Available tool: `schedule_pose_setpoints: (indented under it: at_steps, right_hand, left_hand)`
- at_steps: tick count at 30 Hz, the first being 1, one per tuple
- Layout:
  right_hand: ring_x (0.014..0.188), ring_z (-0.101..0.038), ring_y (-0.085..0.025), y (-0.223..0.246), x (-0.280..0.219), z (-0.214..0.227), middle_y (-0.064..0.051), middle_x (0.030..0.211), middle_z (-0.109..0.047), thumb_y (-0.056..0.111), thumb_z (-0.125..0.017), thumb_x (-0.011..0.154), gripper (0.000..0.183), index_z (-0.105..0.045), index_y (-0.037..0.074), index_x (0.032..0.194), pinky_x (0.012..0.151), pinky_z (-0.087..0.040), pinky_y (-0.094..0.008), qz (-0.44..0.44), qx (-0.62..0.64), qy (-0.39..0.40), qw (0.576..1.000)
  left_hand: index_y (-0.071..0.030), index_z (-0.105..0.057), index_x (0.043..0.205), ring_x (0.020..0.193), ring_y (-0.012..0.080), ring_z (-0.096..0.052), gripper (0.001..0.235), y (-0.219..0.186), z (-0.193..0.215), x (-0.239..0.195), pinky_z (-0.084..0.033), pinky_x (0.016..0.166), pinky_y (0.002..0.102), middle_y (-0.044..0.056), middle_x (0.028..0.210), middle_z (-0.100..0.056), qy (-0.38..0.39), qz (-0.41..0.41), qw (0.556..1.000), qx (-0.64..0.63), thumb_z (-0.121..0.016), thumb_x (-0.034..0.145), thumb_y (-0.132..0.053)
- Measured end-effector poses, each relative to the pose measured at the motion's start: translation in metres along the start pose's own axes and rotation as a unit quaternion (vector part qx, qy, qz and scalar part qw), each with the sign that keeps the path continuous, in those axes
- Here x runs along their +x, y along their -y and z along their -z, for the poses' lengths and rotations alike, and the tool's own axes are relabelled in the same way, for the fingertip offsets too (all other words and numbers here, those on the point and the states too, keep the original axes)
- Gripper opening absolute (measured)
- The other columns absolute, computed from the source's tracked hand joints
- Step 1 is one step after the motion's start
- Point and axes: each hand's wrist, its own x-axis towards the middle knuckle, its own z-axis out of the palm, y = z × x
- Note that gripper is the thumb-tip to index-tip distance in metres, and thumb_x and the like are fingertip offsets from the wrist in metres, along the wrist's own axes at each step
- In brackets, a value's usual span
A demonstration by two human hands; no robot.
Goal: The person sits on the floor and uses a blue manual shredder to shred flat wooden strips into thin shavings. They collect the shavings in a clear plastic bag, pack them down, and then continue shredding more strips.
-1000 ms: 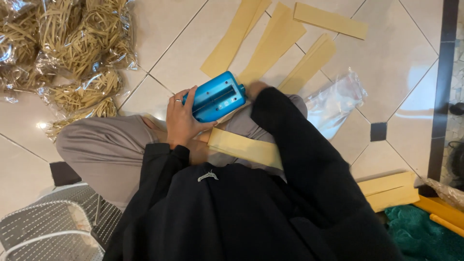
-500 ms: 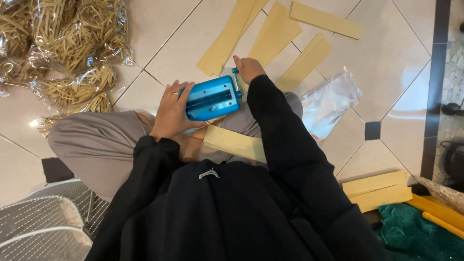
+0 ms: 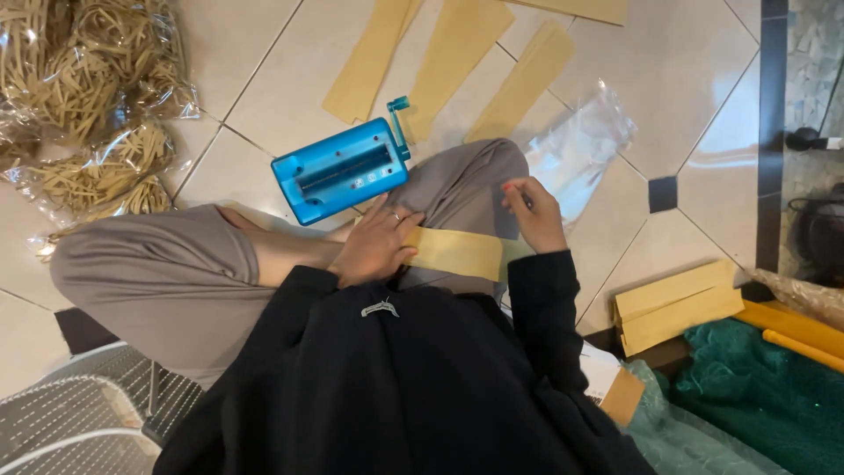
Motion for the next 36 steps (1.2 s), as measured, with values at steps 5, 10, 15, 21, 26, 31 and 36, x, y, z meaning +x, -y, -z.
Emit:
schedule_pose_setpoints:
  at_steps: [5,10,15,21,26,31,36]
  right_hand:
    - [0.079,-0.067,-0.022,0.013,-0.017,0.002,-0.01,0.085,-0.073,0.013,-0.057,0.109,0.012,-0.069,0.01,0.112,0.075,-0.053,-0.038,-0.049,0.021,-0.039,0.998]
    - [0.078,-0.067,-0.021,0.036,-0.008,0.002,-0.009,0.085,-0.074,0.012,-0.058,0.109,0.012,-0.069,0.01,0.111,0.074,-0.052,-0.034,-0.029,0.005,-0.041,0.999]
    - [0.078,-0.067,-0.02,0.047,-0.006,-0.003,-0.009,0.085,-0.074,0.013,-0.057,0.111,0.013,-0.07,0.01,0.113,0.075,-0.052,-0.034,-0.005,-0.013,-0.01,1.0]
    - [0.076,-0.069,-0.021,0.041,-0.012,-0.016,-0.01,0.084,-0.074,0.015,-0.058,0.11,0.013,-0.07,0.009,0.111,0.074,-0.053,-0.034,-0.009,-0.012,0.003,1.0]
    - [0.077,-0.069,-0.018,0.042,-0.014,-0.016,-0.008,0.083,-0.074,0.012,-0.058,0.109,0.014,-0.071,0.01,0.111,0.076,-0.054,-0.032,0.001,-0.014,0.008,1.0]
    - [0.077,-0.07,-0.02,0.037,-0.008,-0.014,-0.009,0.083,-0.074,0.012,-0.058,0.11,0.013,-0.071,0.009,0.111,0.074,-0.055,-0.033,0.016,-0.031,0.008,0.999]
    - [0.077,-0.07,-0.021,0.036,-0.006,-0.014,-0.009,0.083,-0.074,0.011,-0.058,0.111,0.013,-0.071,0.008,0.111,0.075,-0.055,-0.035,0.024,-0.036,0.013,0.999]
  left_hand:
    - [-0.017,-0.069,0.107,0.104,0.0381,-0.068,0.022,0.005,0.015,-0.004,-0.052,0.095,0.05,0.009,0.102,-0.069,0.079,0.118,0.983,-0.115,-0.073,0.09,-0.03]
    - [-0.012,-0.07,0.094,0.088,0.0361,-0.074,0.006,0.009,0.015,-0.018,-0.056,0.079,0.046,0.008,0.085,-0.074,0.038,0.146,0.969,-0.198,-0.071,0.088,-0.013]
    - [-0.006,-0.069,0.104,0.084,0.0419,-0.072,0.012,0.008,0.029,-0.025,-0.056,0.076,0.046,0.015,0.085,-0.074,0.008,0.134,0.963,-0.233,-0.063,0.097,-0.013]
    - [0.001,-0.065,0.115,0.074,0.0352,-0.07,0.036,0.005,0.026,-0.03,-0.057,0.073,0.042,0.013,0.077,-0.07,0.029,0.086,0.954,-0.285,-0.08,0.088,-0.018]
    - [-0.011,-0.069,0.088,0.062,0.0295,-0.066,0.013,0.005,0.03,-0.032,-0.052,0.064,0.034,0.007,0.064,-0.067,-0.012,0.114,0.972,-0.203,-0.076,0.091,-0.022]
    - [-0.018,-0.082,0.089,0.067,0.0297,-0.061,0.015,-0.008,0.062,-0.029,-0.051,0.07,0.036,0.007,0.073,-0.069,-0.066,0.098,0.985,-0.123,-0.078,0.091,-0.032]
    - [-0.02,-0.084,0.094,0.068,0.0378,-0.07,0.015,-0.005,0.07,-0.034,-0.056,0.066,0.044,0.014,0.074,-0.074,-0.001,0.174,0.974,-0.147,-0.071,0.095,-0.028]
